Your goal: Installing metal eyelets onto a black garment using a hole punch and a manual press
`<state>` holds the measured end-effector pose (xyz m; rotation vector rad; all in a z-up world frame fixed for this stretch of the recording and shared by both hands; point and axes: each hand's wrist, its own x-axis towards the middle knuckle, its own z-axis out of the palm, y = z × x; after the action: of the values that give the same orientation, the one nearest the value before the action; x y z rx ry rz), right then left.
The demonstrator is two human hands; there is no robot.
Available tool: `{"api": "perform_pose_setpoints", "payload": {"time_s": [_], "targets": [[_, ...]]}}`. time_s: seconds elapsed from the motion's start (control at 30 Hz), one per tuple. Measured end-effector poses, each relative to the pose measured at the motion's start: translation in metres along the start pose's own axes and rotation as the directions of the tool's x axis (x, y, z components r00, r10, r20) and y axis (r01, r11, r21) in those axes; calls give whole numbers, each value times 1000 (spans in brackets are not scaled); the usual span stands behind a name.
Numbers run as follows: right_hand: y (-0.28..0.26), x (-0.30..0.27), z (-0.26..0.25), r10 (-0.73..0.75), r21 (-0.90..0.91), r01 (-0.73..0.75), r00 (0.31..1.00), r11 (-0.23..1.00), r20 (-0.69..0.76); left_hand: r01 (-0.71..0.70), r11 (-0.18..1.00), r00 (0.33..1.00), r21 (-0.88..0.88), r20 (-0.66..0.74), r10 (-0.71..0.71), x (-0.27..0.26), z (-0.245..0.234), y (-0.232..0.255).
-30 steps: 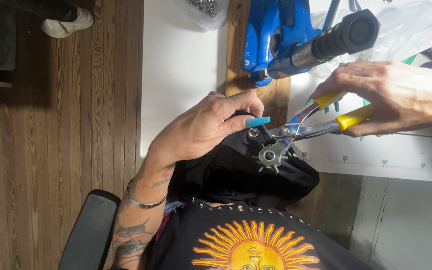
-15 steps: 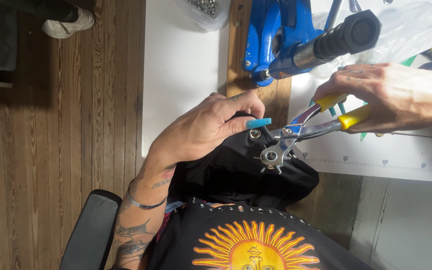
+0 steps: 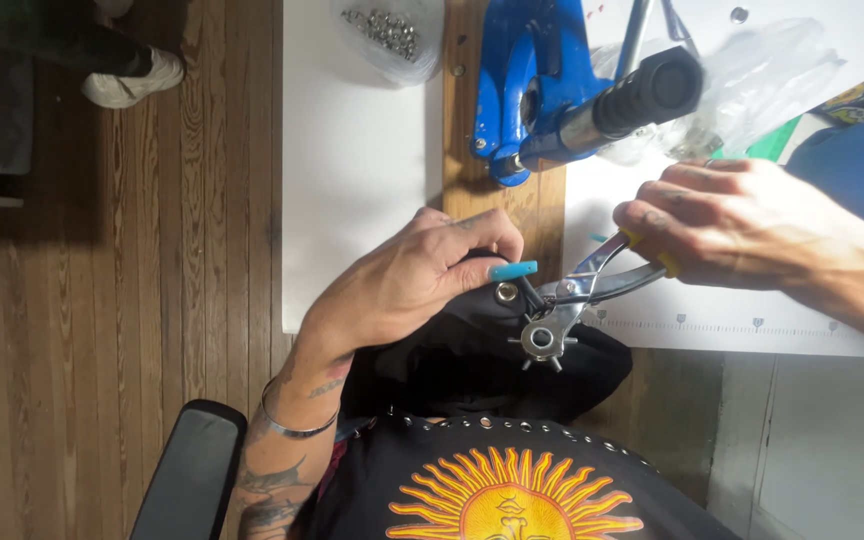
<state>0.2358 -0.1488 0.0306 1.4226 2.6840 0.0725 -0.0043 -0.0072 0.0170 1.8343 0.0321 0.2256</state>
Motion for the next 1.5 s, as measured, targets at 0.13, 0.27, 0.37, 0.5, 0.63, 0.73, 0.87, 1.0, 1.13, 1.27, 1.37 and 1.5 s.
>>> {"api": "perform_pose_setpoints", "payload": {"time_s": [0.13, 0.27, 0.37, 0.5, 0.63, 0.73, 0.87, 1.0, 1.13, 1.27, 1.37, 1.5], "targets": [[0, -11, 12, 55, 26, -54, 998, 998, -7, 27, 999, 1000, 16, 12, -28, -1, 2, 3], [-8, -32, 11, 170, 40, -171, 985, 984, 25, -7, 998, 999, 67, -50, 10, 2, -2, 1], [-39, -74, 12, 390, 95, -398, 916, 912, 95, 49, 999, 996, 20, -79, -48, -4, 6, 7], [-93, -101, 9, 822, 17, -825, 564, 565, 78, 280, 960, 934, 9, -236, -270, -22, 9, 6], [-136, -87, 34, 930, -78, -930, 364, 360, -45, 336, 940, 898, 64, -322, -299, -39, 22, 10], [-148, -64, 41, 962, -555, -807, 270, 200, -47, 410, 908, 864, 80, -352, -359, -49, 36, 7], [-136, -45, 43, 963, -348, -927, 209, 140, -170, 494, 870, 785, -11, -425, -451, -56, 43, 11], [-127, -32, 19, 872, -255, -938, 319, 234, -371, 584, 812, 730, 15, -446, -518, -68, 42, 13], [-120, 36, -18, 569, 127, -583, 685, 803, -455, 581, 814, 727, -11, -442, -525, -76, 41, 13], [-89, 163, -39, 502, -194, -612, 760, 766, -413, 614, 789, 701, 8, -464, -541, -85, 43, 19], [-38, 228, 10, 538, -532, -769, 633, 355, -556, 649, 761, 672, -6, -465, -577, -97, 44, 23], [16, 266, 68, 840, -221, -815, 541, 535, 40, 649, 761, 692, 11, -426, -583, -119, 39, 27]]}}
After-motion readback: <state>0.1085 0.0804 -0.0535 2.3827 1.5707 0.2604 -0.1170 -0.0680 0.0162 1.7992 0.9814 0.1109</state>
